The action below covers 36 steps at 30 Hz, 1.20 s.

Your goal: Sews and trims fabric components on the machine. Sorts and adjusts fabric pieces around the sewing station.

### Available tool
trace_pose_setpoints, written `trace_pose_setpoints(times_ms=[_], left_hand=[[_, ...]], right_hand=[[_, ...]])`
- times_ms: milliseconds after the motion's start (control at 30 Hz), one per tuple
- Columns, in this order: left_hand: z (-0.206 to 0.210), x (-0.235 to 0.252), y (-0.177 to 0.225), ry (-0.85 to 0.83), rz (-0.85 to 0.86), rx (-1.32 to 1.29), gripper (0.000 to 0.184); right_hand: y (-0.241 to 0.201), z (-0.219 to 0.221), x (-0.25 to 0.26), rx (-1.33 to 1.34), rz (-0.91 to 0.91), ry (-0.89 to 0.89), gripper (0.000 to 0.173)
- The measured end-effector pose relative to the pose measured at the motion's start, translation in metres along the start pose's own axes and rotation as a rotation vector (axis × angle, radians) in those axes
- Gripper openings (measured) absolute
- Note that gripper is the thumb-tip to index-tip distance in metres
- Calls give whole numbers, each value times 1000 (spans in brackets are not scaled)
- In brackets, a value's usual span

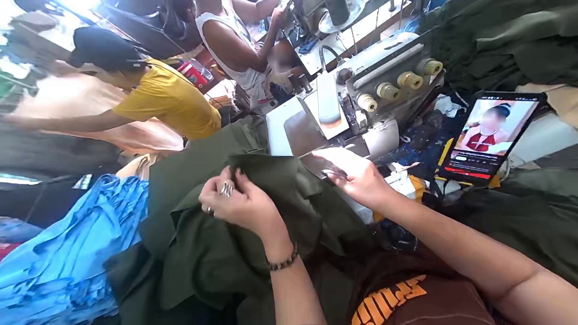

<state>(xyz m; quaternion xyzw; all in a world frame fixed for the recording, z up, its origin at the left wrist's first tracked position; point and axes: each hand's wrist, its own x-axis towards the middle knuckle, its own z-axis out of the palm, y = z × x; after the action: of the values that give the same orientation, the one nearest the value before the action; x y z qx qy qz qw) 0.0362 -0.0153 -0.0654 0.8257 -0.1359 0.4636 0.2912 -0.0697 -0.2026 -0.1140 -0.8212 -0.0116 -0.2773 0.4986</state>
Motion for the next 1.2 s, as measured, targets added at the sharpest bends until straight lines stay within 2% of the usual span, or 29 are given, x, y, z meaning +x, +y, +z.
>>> trace_pose_setpoints(times_ms=[67, 133, 233, 300, 367, 433, 533, 600, 633, 667, 700, 800, 867, 900, 967, 1033, 1100, 1200], left_hand=[[-26, -11, 17, 79, 78, -90, 19], [-46, -25, 29, 52, 105, -110, 16], [-53, -56, 39, -119, 80, -173, 15], [-45, -82, 50, -322, 12, -361, 15], [-33, -106, 70, -441, -102, -701, 14], [-30, -107, 94, -387, -61, -895, 13], [-45, -57, 92, -134, 235, -702, 19], [-43, -6, 63, 81, 313, -581, 18], [-35, 22, 52, 123, 327, -551, 18], [-25, 50, 44, 92, 354, -505, 21], [-11, 76, 34, -13, 390, -443, 25], [14, 112, 22, -555, 419, -285, 43], [20, 80, 27, -703, 424, -275, 30], [19, 49, 30, -739, 397, -262, 26], [16, -26, 36, -752, 324, -227, 24], [14, -82, 44, -707, 274, -230, 27], [15, -102, 48, -657, 284, -228, 31], [26, -98, 50, -655, 330, -208, 34]], right_hand=[[-5, 3, 9, 60, 43, -144, 52], [-4, 1, 3, 71, 18, -234, 40], [8, -19, -29, -117, 0, -209, 23], [19, -36, -47, -316, 75, -150, 20], [22, -41, -59, -368, 210, -163, 30], [11, -35, -68, -300, 281, -215, 44], [-2, -21, -77, -161, 255, -217, 31], [1, -21, -70, -18, 315, -272, 26], [4, -21, -64, 86, 335, -258, 26], [6, -21, -57, 205, 335, -203, 27], [7, -20, -50, 331, 336, -135, 27], [1, -22, -35, 648, 544, -51, 29], [4, -24, -35, 772, 648, -70, 32], [9, -22, -38, 792, 678, -86, 25], [19, -19, -46, 762, 727, -146, 13], [27, -21, -52, 729, 781, -200, 10], [32, -25, -57, 715, 816, -223, 9], [36, -30, -55, 703, 790, -228, 7]])
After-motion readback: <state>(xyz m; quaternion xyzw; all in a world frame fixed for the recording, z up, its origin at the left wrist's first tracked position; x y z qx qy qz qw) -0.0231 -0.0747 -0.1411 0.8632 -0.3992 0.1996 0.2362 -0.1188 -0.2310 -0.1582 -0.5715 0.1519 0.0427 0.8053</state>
